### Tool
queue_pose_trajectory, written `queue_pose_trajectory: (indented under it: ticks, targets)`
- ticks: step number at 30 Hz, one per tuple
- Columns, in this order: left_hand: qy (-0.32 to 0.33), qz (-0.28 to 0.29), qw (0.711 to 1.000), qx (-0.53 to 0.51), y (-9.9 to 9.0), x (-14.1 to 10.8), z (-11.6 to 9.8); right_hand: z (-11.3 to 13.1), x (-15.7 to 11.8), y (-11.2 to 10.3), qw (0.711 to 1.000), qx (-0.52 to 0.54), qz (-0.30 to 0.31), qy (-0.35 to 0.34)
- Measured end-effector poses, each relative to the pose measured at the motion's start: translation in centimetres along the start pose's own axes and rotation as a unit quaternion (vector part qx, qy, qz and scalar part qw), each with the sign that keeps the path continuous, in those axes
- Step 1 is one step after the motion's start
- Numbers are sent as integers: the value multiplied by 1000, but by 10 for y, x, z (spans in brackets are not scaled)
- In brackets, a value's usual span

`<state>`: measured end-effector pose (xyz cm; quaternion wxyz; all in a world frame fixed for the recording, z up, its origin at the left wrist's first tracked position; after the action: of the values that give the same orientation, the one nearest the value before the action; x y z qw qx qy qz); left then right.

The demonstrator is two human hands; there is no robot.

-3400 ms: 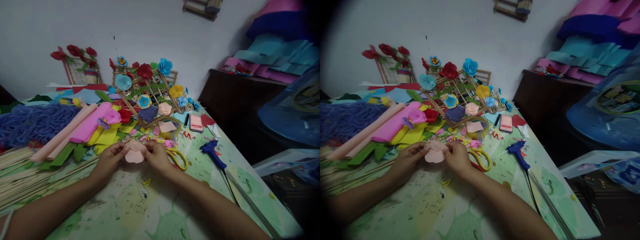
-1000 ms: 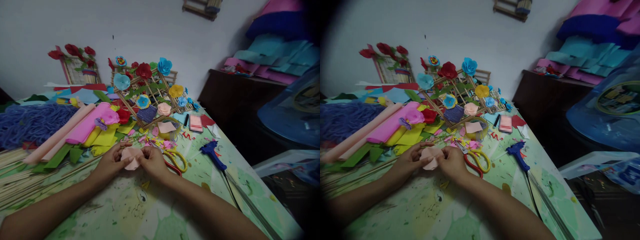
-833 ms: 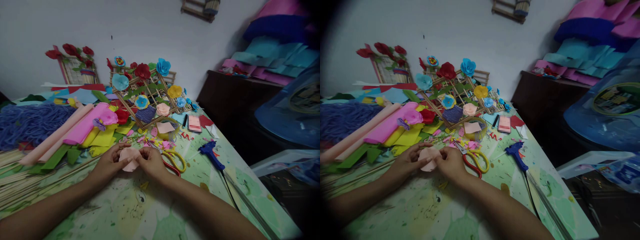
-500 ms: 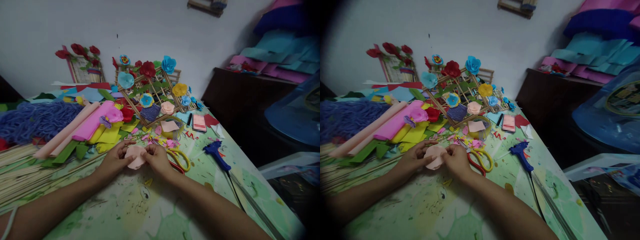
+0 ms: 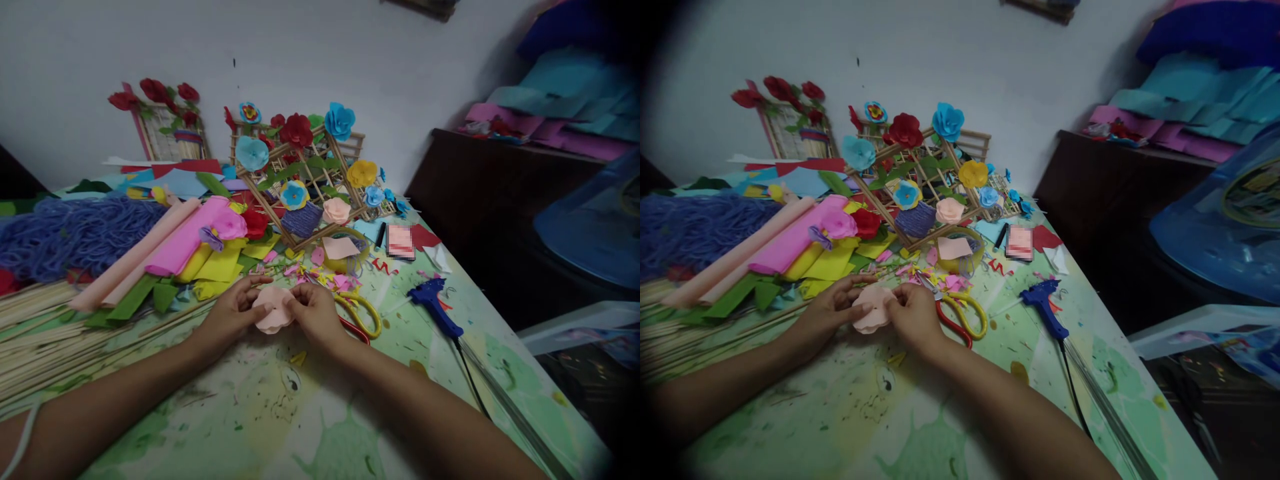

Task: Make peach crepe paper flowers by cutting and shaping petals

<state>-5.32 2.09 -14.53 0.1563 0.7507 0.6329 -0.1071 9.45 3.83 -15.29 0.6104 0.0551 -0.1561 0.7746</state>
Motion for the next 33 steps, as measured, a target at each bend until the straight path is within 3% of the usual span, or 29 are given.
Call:
queue_pose_trajectory:
  ticks: [5,10,19,24,27,29,31,33]
  targets:
    - [4,-11,1000,16,1,0,-1,5,-1,-1,1000,-7,-6,-19]
    - [-1,-38,999,38,1,-3,-2,6,-1,3,998,-47,37,-29]
    - [8,-32,999,37,1,-2,-4,0,-5,8,996,-62,56,-42]
    - [23,-58,998,29,-5,-1,-7,19,6,-13,987,-130,48,-86]
    - [43,-77,994,59,-13,5,-10,34,22,-47,950,-277,11,-144]
    - [76,-97,985,118,-20,10,-15,38,32,-70,889,-417,-8,-190]
    - [112,-143,960,212,-26,14,-21,32,41,-84,839,-504,16,-203]
    - [136,-186,930,285,-31,16,-28,19,46,-93,810,-557,63,-172]
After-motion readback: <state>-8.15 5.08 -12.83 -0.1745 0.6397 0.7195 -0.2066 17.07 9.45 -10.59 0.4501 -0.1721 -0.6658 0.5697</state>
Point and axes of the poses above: each hand's wrist, its own x-axis towards the middle knuckle, its own y-axis out of the palm, z = x × y, the point moved 4 cm from there along x, towards the middle knuckle, and after that the axes turned 15 degrees about -y, right-handed, at the moved point
